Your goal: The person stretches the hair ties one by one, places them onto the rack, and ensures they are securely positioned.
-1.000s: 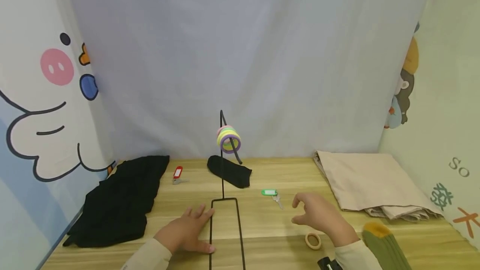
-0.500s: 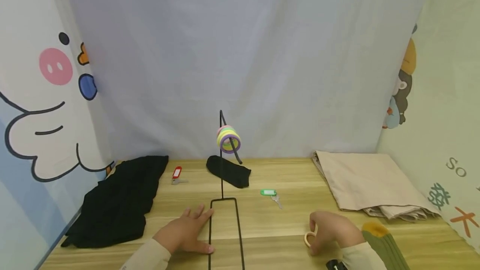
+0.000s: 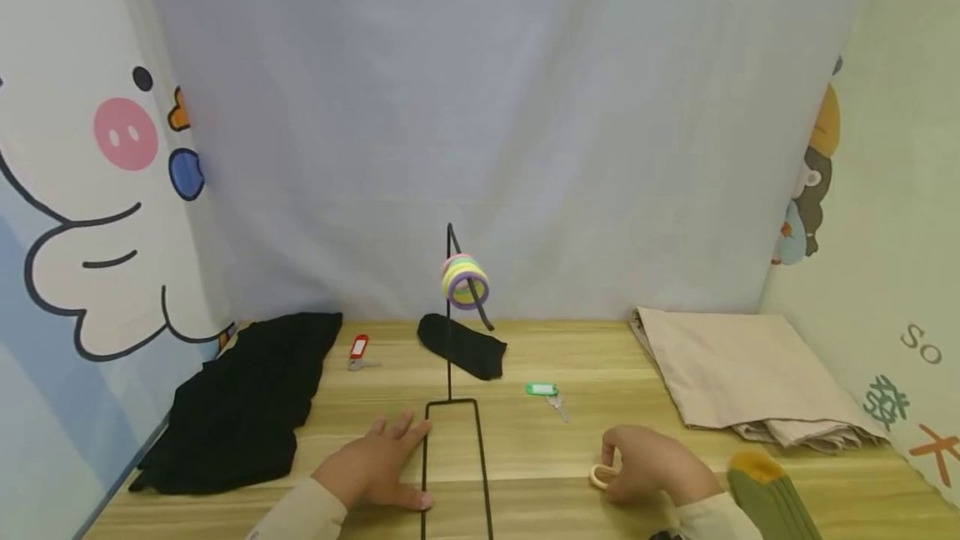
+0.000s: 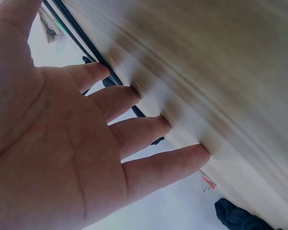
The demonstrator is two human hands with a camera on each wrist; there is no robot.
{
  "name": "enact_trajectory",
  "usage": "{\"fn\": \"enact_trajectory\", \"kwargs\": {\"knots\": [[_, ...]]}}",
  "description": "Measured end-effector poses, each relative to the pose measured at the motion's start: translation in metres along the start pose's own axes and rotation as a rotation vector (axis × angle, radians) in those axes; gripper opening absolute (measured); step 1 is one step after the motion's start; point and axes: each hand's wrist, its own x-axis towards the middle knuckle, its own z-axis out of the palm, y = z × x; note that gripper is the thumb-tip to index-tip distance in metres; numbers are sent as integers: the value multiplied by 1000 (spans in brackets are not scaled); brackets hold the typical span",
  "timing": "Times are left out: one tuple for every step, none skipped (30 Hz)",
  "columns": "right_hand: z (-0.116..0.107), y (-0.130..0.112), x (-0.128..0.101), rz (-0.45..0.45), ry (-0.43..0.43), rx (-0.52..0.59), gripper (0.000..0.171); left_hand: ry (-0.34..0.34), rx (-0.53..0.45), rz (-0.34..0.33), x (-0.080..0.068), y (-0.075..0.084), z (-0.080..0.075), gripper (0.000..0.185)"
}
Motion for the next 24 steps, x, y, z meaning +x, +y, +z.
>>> {"fn": "enact_trajectory", "kwargs": {"knots": [[1,-1,2,-33,1,7,24,0,1,-1,0,0,0,95],[3,-3,4,-58,3,9,24,0,2,-1,0,0,0,95],[5,-4,5,-78,9,6,24,-2,1,-2,-1,0,-1,95],[7,-7,8,-90,13,4,24,-4,-1,-4,-1,1,-1,95],[8,-9,10,-104,18,1,24,-5,-1,-5,-1,1,-2,95],[10,-11,12,-116,23,-1,24,-6,-5,-7,-2,2,-2,95],[11,-15,14,-127,30,-5,23,-5,-8,-9,-3,2,-3,95],[13,-18,16,-140,39,-14,23,-5,-7,-10,-3,3,-4,95],[14,-22,18,-154,48,-23,23,-6,-7,-12,-4,3,-4,95],[14,-26,20,-166,54,-30,22,-6,-7,-13,-4,3,-4,95],[15,-30,21,-177,60,-37,23,-6,-7,-14,-5,3,-4,95],[15,-34,23,-186,67,-43,23,-6,-8,-15,-5,3,-4,94],[15,-39,24,-193,72,-49,23,-6,-7,-14,-5,3,-4,94],[15,-43,26,-202,73,-56,24,-8,-7,-13,-5,4,-4,94],[14,-48,27,-215,77,-59,24,-9,-8,-13,-5,3,-4,94],[13,-53,28,-222,74,-55,25,-10,-10,-13,-5,3,-4,94],[12,-59,29,-234,74,-52,24,-10,-11,-13,-5,3,-3,94],[10,-64,30,-247,77,-44,24,-10,-11,-11,-5,3,-3,93],[9,-70,30,-262,80,-41,24,-9,-10,-10,-4,3,-3,93],[7,-76,30,-277,86,-39,24,-6,-10,-9,-4,3,-3,93],[5,-82,30,-292,92,-36,23,-3,-9,-9,-4,3,-2,93],[4,-88,29,-300,97,-36,23,0,-9,-9,-4,3,-2,93],[2,-94,28,-315,108,-42,23,5,-7,-7,-4,3,-2,93],[1,-99,26,-328,115,-43,23,7,-8,-8,-3,2,-2,93]]}}
